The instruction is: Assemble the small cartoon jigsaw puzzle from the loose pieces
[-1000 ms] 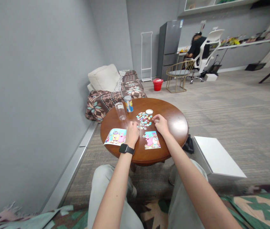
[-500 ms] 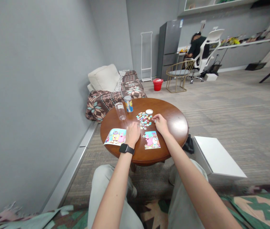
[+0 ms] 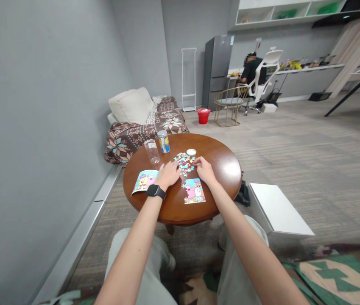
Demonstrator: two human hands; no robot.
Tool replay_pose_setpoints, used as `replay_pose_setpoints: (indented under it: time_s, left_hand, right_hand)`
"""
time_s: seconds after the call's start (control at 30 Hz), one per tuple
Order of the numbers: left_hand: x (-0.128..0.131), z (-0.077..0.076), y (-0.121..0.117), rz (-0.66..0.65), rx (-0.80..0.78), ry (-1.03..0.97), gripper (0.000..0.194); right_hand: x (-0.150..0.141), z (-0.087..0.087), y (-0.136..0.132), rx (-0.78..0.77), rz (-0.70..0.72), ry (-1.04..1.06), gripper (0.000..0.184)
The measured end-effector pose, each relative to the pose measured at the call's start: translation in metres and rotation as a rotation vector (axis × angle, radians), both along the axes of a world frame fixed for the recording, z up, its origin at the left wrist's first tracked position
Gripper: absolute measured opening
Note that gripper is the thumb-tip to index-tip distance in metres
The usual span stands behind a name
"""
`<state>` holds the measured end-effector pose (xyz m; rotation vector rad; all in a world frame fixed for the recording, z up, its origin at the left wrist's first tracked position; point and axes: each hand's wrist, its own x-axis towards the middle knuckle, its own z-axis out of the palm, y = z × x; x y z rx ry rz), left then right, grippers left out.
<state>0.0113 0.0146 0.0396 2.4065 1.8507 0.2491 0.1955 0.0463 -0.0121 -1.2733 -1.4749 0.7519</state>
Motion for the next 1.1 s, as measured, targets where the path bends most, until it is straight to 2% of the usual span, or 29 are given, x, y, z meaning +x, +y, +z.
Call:
replay_pose_setpoints:
  time_s: [0.07,0.2,0.3,0.47,0.6,0.77,1.1]
  left_hand:
    - [-0.010,0.002,0.009,0.036,0.061,-0.030,0.038]
    - [-0.023,0.001,0.033,0.140,0.128,-0.113,0.036]
    - [-0.020,0.001,0.051,0.181,0.117,-0.098,0.031]
    - [-0.011,-0.004,0.070,0.152,0.085,-0.003,0.028]
    - [-0.012,-0.010,0.076,0.165,0.072,0.024,0.030]
    - [-0.013,-0.011,0.078,0.113,0.055,0.026,0.034]
    - [-0.020,-0.006,0.075,0.109,0.006,-0.005,0.003]
  right_hand:
    - [-0.001,0.001,0.000,-0.006,0.000,0.008,0.026]
    - [-0.002,0.001,0.000,-0.010,-0.006,0.019,0.025]
    - [-0.001,-0.001,0.001,0.012,-0.004,0.012,0.025]
    - [-0.001,-0.003,0.001,0.037,-0.003,-0.004,0.025]
    - [-0.002,-0.002,0.000,0.033,0.000,0.008,0.026]
    - [-0.002,0.001,-0.002,0.018,-0.003,-0.009,0.027]
    - [0.000,0.001,-0.001,-0.006,-0.012,0.016,0.025]
